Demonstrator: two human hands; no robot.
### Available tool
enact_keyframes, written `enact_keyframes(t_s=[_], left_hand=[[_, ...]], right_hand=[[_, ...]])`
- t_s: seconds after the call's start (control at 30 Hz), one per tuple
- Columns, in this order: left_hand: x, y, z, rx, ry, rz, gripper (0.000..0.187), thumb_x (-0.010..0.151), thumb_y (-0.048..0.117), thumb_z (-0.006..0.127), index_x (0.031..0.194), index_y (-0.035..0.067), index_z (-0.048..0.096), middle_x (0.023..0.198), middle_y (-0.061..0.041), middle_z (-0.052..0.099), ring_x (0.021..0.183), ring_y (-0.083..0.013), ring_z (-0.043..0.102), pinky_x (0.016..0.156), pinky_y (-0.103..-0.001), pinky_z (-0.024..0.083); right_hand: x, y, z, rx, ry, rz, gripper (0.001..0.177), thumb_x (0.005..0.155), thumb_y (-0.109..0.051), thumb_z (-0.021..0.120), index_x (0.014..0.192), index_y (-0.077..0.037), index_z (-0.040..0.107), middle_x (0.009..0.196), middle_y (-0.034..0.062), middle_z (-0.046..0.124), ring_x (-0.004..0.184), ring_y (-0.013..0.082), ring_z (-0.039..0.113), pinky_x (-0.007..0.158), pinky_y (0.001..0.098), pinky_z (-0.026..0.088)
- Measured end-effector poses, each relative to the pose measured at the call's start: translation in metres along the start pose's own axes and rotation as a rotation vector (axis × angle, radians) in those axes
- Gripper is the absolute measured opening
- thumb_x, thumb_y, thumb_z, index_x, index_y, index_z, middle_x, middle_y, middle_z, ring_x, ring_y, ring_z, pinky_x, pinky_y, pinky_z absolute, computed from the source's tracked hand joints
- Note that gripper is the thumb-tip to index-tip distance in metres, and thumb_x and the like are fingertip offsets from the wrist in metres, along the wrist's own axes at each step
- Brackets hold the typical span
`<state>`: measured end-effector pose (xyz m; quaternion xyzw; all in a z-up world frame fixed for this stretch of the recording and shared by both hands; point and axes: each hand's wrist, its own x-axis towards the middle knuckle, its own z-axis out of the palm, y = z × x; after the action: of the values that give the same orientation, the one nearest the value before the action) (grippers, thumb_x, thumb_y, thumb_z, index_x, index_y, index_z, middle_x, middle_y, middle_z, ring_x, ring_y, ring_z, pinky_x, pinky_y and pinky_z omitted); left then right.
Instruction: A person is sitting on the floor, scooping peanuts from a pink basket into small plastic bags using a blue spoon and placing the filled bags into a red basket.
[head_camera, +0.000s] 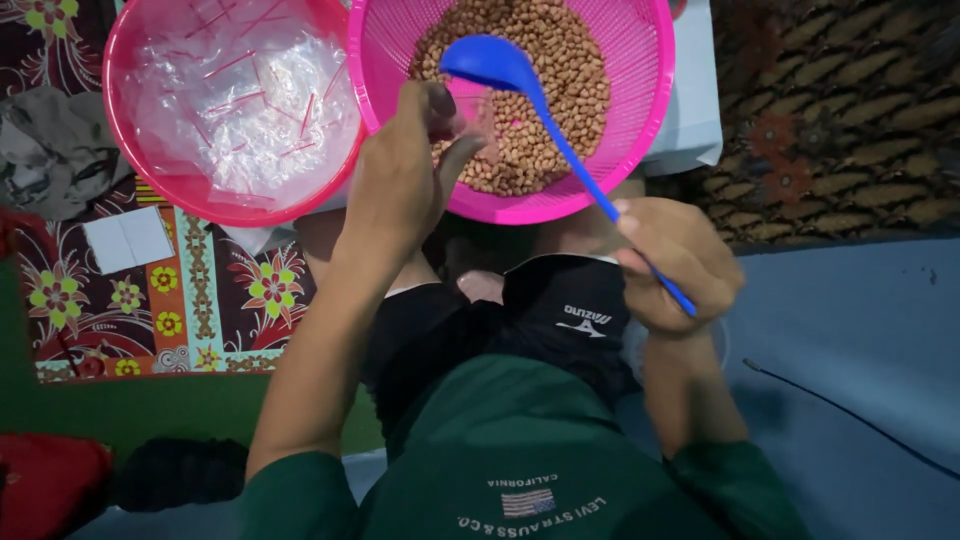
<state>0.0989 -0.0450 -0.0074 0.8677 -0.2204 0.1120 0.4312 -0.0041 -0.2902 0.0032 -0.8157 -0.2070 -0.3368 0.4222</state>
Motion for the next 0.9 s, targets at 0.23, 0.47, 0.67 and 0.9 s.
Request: enact_keyframes(t_s=[0.23,0.47,0.67,0.9], left_hand=[[-0.004,0.004,-0.009,0.13,0.05,0.156,0.026,0.092,0.006,0.08,0.113,0.001,0.066,0.1,-0.011,0.071,0.086,-0.0291,0.067,0.077,-0.04,0.054],[-0.012,0.038,-0.032,0.141,0.053,0.233,0.014,0.09,0.005,0.08,0.099,0.002,0.069,0.121,-0.016,0.06,0.109,-0.0357,0.06,0.096,-0.045,0.05],[-0.048,0.054,-0.018,0.05,0.0,0.44,0.011,0.094,0.013,0.077,0.101,0.007,0.072,0.093,-0.012,0.071,0.084,-0.0325,0.07,0.075,-0.042,0.057],[-0.074,0.04,-0.016,-0.06,-0.117,0.186,0.03,0.08,0.018,0.089,0.101,0.011,0.069,0.077,-0.002,0.068,0.067,-0.0219,0.069,0.062,-0.034,0.058]], right_hand=[[-0.005,0.011,-0.016,0.114,0.354,-0.159,0.027,0.109,-0.038,0.053,0.11,-0.012,0.061,0.101,0.0097,0.064,0.087,0.0216,0.06,0.081,0.04,0.057],[-0.032,-0.014,-0.037,0.385,0.398,0.28,0.025,0.107,-0.04,0.053,0.098,-0.018,0.048,0.102,0.0101,0.056,0.068,0.0121,0.048,0.054,0.0206,0.04],[-0.009,-0.028,0.024,0.245,-0.085,0.378,0.028,0.078,-0.012,0.085,0.103,-0.002,0.079,0.102,0.0199,0.076,0.048,0.0172,0.054,0.042,0.0281,0.046],[-0.016,-0.021,0.041,0.241,-0.198,0.39,0.009,0.077,-0.006,0.084,0.084,-0.012,0.082,0.093,0.0049,0.08,0.055,0.0154,0.067,0.048,0.0232,0.053]])
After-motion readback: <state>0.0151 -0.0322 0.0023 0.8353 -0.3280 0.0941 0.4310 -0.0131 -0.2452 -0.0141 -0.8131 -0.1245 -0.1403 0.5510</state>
